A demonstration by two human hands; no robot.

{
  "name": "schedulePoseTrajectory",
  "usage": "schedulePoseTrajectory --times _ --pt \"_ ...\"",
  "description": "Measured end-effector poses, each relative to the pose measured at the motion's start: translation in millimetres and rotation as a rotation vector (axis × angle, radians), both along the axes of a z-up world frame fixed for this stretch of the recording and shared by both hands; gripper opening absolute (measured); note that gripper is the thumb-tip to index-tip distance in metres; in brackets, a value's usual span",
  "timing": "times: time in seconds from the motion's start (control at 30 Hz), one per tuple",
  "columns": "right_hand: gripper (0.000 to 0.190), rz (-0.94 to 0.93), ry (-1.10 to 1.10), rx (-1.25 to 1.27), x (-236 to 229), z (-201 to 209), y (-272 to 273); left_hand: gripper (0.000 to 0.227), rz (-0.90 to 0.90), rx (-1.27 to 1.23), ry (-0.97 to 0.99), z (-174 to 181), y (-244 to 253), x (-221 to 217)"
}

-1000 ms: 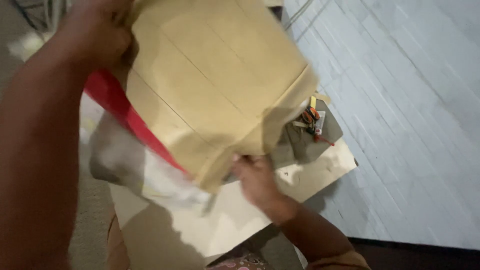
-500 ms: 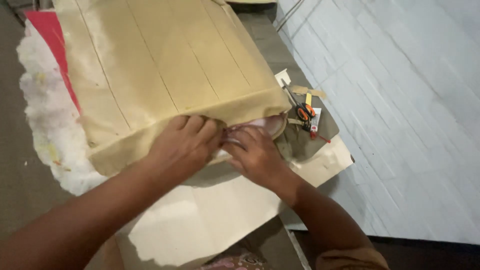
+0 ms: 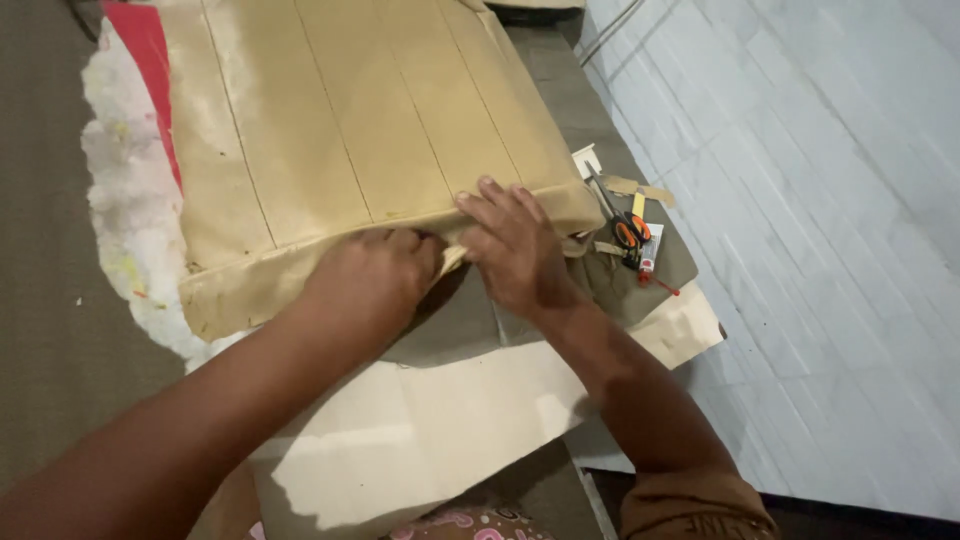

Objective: Trimming excess material and hand-sewing the edges of a leather seat cover

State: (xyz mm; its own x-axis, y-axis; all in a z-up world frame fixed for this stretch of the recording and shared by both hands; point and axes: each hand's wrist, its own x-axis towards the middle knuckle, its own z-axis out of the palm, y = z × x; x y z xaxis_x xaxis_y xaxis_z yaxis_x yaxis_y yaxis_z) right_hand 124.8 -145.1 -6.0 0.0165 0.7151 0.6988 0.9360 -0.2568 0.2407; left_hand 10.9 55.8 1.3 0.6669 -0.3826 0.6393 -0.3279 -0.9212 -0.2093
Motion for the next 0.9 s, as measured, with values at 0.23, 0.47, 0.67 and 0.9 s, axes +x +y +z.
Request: schedulePoseTrajectory --times 0.23,0.47,0.67,0.9 --pt "0.016 -0.015 0.092 0.032 6 9 14 0.033 0.186 -0.150 0.252 3 4 -29" --pt "0.015 -0.002 0.141 -0.019 9 16 18 0.021 0.152 -0.118 -0.269 -13 20 -30" --pt "0.051 0.097 0.001 -0.067 13 11 26 0.026 0.090 -0.054 -0.318 -27 33 -24" --pt "0.021 0.121 0.017 -0.058 -12 8 55 0.019 0.130 -0.026 -0.283 -27 36 -46"
